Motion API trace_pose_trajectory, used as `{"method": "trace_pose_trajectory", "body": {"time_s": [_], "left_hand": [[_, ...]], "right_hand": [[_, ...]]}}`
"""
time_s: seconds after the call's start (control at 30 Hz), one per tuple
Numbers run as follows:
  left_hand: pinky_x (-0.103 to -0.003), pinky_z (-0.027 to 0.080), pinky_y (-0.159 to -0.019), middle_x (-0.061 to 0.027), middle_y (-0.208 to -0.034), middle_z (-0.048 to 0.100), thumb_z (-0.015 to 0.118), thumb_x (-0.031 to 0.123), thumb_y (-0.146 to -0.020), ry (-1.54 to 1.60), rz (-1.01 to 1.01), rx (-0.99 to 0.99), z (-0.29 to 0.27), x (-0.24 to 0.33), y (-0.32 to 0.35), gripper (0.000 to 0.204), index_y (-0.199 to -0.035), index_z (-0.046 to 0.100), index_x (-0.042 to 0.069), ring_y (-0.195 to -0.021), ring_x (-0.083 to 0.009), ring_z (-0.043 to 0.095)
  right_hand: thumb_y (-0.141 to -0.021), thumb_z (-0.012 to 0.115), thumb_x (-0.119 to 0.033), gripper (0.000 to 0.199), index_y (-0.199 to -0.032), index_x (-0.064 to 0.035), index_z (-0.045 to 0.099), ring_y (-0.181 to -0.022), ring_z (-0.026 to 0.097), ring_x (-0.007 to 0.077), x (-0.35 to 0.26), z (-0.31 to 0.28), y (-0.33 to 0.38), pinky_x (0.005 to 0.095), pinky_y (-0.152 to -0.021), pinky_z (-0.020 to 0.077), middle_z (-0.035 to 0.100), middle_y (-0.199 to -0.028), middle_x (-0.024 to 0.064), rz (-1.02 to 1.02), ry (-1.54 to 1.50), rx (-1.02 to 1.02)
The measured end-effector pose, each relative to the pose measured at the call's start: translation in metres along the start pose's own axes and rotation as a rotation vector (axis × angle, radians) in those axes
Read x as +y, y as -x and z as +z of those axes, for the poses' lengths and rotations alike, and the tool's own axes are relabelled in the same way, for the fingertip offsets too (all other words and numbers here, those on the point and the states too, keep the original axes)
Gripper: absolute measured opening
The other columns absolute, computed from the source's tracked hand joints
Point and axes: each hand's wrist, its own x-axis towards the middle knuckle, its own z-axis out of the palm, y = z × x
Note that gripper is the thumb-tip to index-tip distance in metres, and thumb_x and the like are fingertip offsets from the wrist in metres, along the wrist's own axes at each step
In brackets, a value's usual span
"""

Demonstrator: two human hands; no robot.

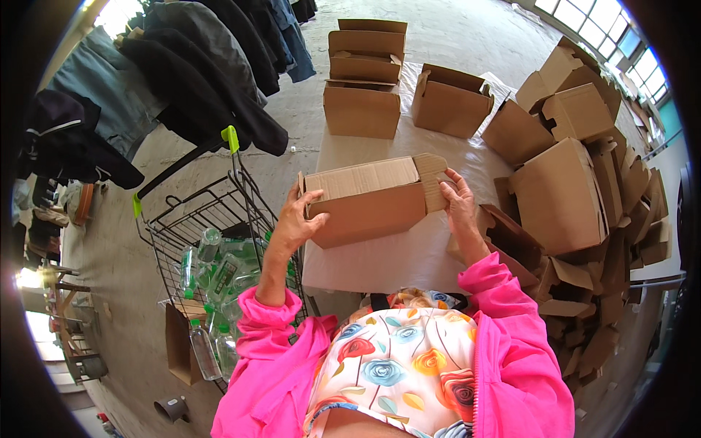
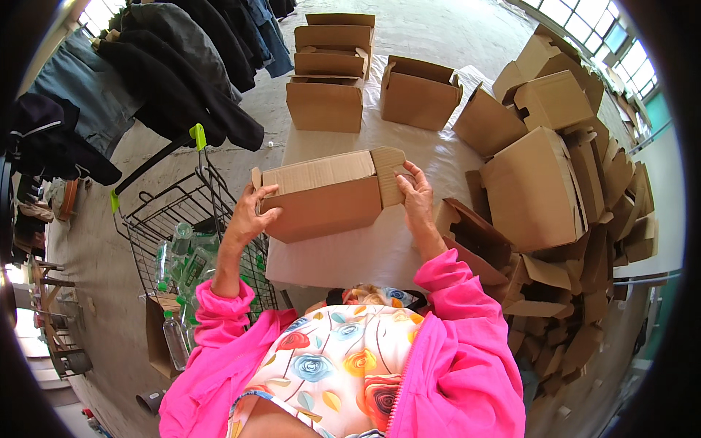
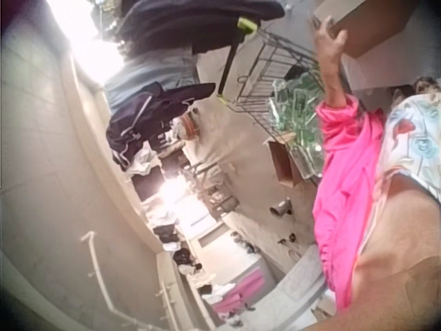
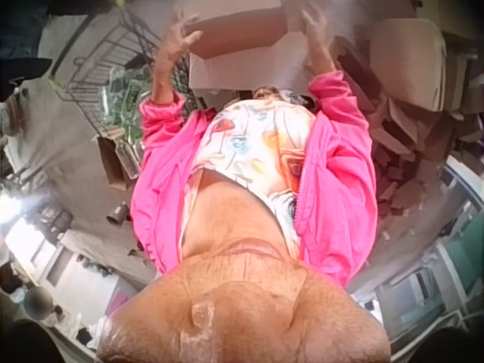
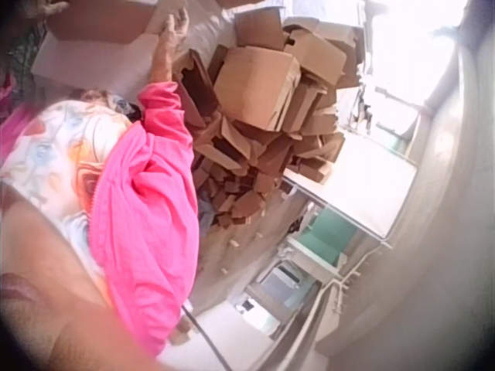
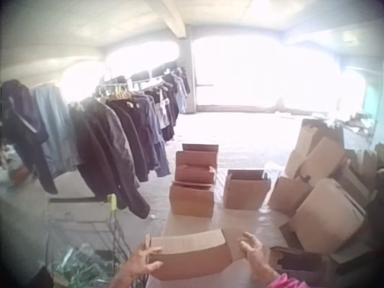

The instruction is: The person places empty plastic water bottles into cardboard boxes and stacks the filled boxes on a table.

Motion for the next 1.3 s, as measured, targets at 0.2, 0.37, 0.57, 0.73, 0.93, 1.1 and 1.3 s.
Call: {"method": "trace_pose_trajectory", "body": {"time_s": [0.2,0.37,0.57,0.73,0.93,1.1,1.3], "left_hand": [[-0.038,0.039,-0.096,-0.0242,-0.138,0.025,0.07,0.009,-0.068,-0.207,0.046,0.35,0.052,0.004,0.01,0.042,-0.108,0.057,0.006,-0.12,-0.0384,0.039],[-0.042,0.036,-0.097,-0.0189,-0.14,0.026,0.068,0.017,-0.073,-0.279,0.123,0.407,0.061,0.013,0.014,0.053,-0.121,0.048,0.011,-0.12,-0.0404,0.037],[-0.047,0.03,-0.099,-0.0132,-0.14,0.029,0.061,0.034,-0.079,-0.47,0.235,0.3,0.054,0.016,0.023,0.059,-0.128,0.037,0.011,-0.12,-0.0417,0.034],[-0.047,0.03,-0.098,-0.0193,-0.13,0.036,0.059,0.03,-0.082,0.036,0.143,0.473,0.066,-0.003,0.017,0.057,-0.128,0.034,0.007,-0.118,-0.0419,0.033],[-0.04,0.036,-0.093,-0.0155,-0.116,0.048,0.064,0.023,-0.078,0.385,-0.349,0.582,0.081,-0.03,0.019,0.061,-0.128,0.035,0.003,-0.102,-0.0293,0.049],[-0.041,0.045,-0.07,-0.0056,-0.111,0.055,0.064,0.044,-0.07,1.036,-0.874,0.127,0.055,-0.011,0.022,0.06,-0.12,0.046,0.014,-0.099,-0.0216,0.053],[-0.037,0.045,-0.073,-0.0027,-0.111,0.053,0.061,0.042,-0.074,1.024,-0.69,0.199,0.057,-0.005,0.021,0.058,-0.123,0.043,0.017,-0.099,-0.0194,0.053]], "right_hand": [[-0.086,0.054,-0.005,0.036,-0.121,-0.0031,0.047,-0.103,0.053,0.0122,-0.007,0.026,0.021,0.0246,-0.083,0.0448,0.056,-0.114,0.0051,-0.318,0.282,-0.108],[-0.081,0.06,-0.01,0.043,-0.121,-0.0048,0.048,-0.115,0.048,0.0236,0.0,0.038,0.033,0.0338,-0.095,0.038,0.051,-0.124,0.0093,-0.642,0.83,-0.29],[-0.075,0.064,-0.008,0.044,-0.117,-0.0045,0.05,-0.115,0.045,0.029,0.01,0.04,0.037,0.0386,-0.098,0.0341,0.052,-0.118,0.0125,-0.882,1.098,-0.343],[-0.074,0.065,-0.007,0.044,-0.114,-0.0039,0.048,-0.108,0.047,0.0306,0.008,0.035,0.027,0.0384,-0.096,0.0351,0.051,-0.113,0.0137,-0.578,0.814,-0.285],[-0.073,0.068,-0.041,0.069,-0.128,-0.013,0.038,-0.122,0.034,0.0322,0.0,0.027,0.004,0.0473,-0.098,0.03,0.038,-0.132,0.0107,0.535,0.407,-0.206],[-0.074,0.063,-0.05,0.074,-0.133,-0.0182,0.03,-0.121,0.035,0.0299,0.013,0.018,-0.004,0.0549,-0.088,0.0356,0.04,-0.13,0.009,0.811,0.076,-0.465],[-0.076,0.06,-0.048,0.079,-0.138,-0.0209,0.019,-0.117,0.039,0.0232,-0.002,0.035,-0.002,0.0441,-0.088,0.0376,0.036,-0.132,0.0045,0.608,0.265,-0.461]]}}
